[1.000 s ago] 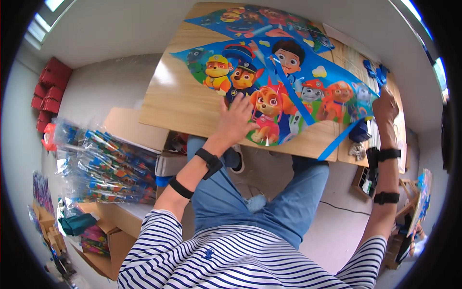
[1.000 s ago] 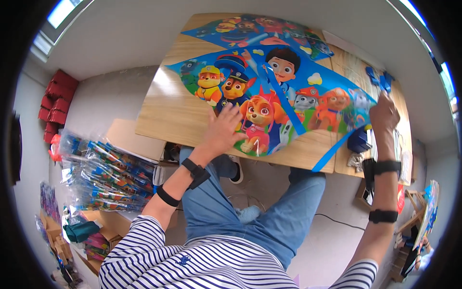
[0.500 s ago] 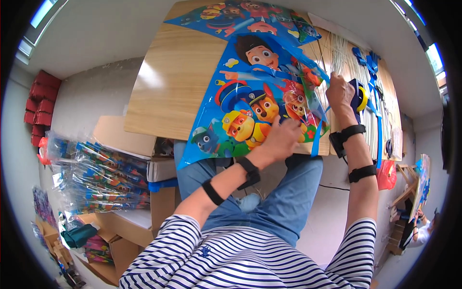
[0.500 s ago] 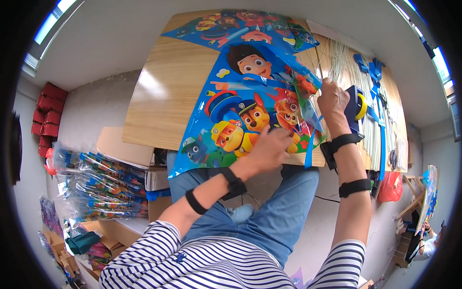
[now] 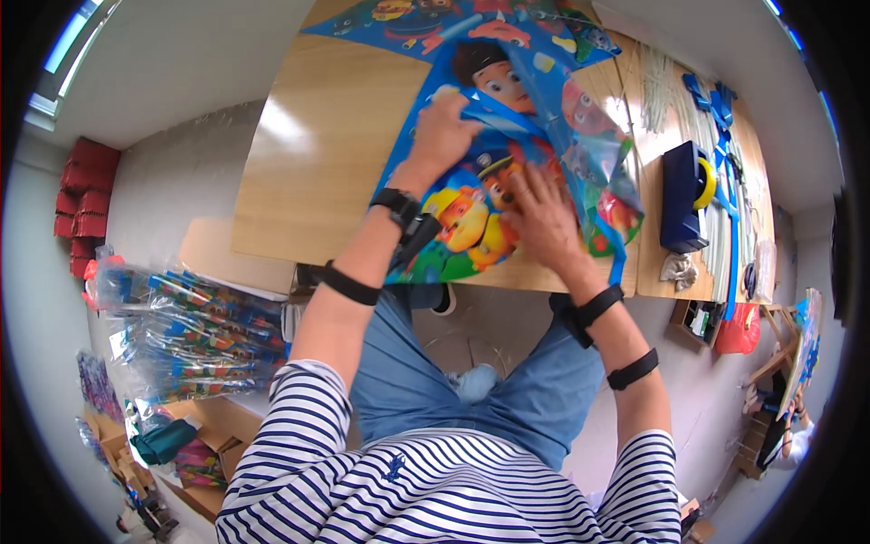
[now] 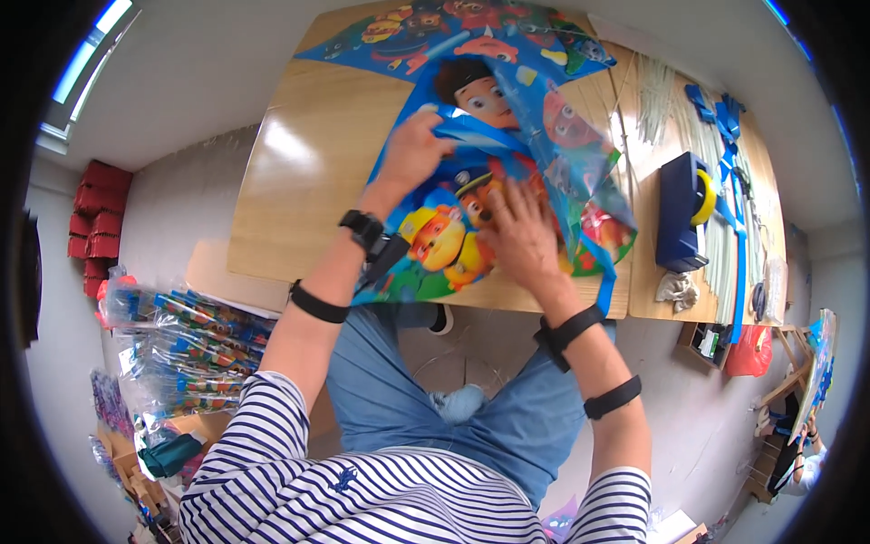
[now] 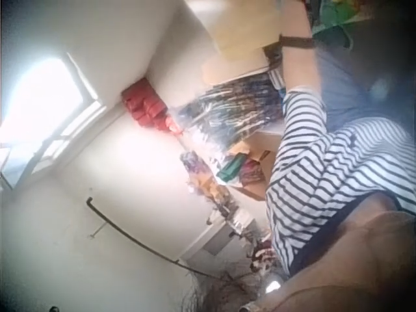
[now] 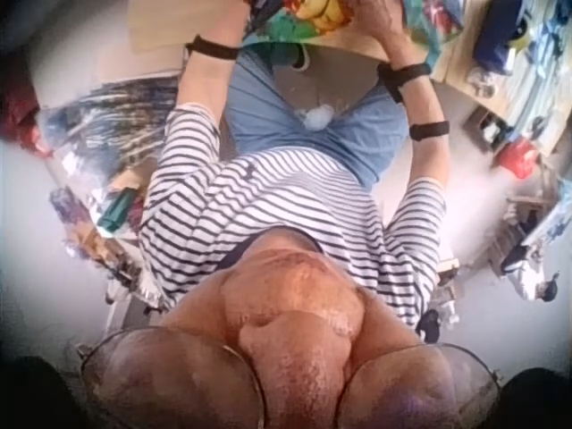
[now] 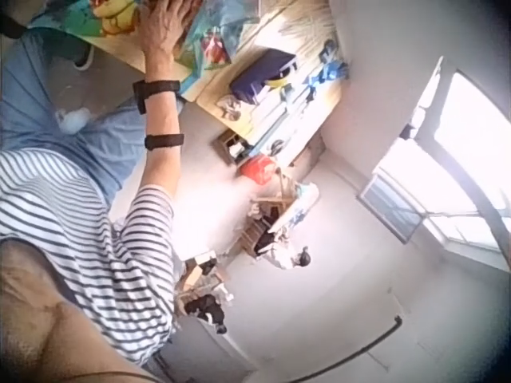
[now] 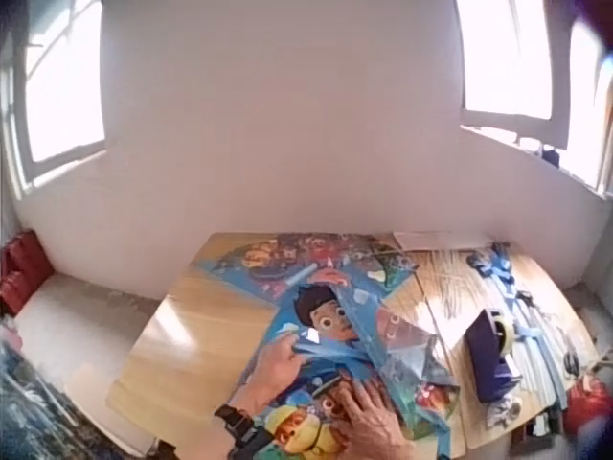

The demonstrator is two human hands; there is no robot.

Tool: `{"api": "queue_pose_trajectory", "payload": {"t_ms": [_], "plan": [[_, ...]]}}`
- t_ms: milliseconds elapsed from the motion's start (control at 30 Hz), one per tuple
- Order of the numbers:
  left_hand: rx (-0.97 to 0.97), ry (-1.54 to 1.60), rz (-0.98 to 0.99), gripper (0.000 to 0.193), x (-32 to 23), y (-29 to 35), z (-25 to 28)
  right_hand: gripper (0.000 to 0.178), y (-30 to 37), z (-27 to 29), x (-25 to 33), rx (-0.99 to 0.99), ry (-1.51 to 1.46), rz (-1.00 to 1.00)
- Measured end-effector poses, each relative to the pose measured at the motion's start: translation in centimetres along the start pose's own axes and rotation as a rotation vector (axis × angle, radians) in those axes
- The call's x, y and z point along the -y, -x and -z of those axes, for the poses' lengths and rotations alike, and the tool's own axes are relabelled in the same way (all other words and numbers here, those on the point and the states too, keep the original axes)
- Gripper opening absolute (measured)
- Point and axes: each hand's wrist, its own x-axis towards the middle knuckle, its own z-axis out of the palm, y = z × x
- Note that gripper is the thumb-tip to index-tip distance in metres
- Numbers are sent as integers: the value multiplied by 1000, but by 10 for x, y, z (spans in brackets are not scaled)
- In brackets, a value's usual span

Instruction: The recorder is assembling components of a kite, including attaching rods and tape.

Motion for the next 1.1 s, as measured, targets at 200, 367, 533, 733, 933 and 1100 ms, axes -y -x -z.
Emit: {"api": "queue_pose_trajectory", "payload": {"t_ms": [200, 367, 533, 733, 933, 1100], "plan": [[-273, 505, 356, 16, 9, 62, 137, 65, -39, -7, -104, -58, 158, 32], [-211, 513, 488, 7, -26, 150, 162, 37, -55, 34, -40, -121, -12, -289], [-69, 181, 111, 6, -75, 207, 116, 50, 8, 32, 108, 470, -1399, -689], [444, 261, 29, 10, -111, 277, 83, 42, 14, 28, 137, 587, -1825, -790], [707, 500, -14, 11, -100, 298, 96, 14, 19, 36, 109, 372, -1881, -836], [591, 260, 393, 26, -60, 211, 135, 12, 53, 52, 91, 213, -1732, -888]]}}
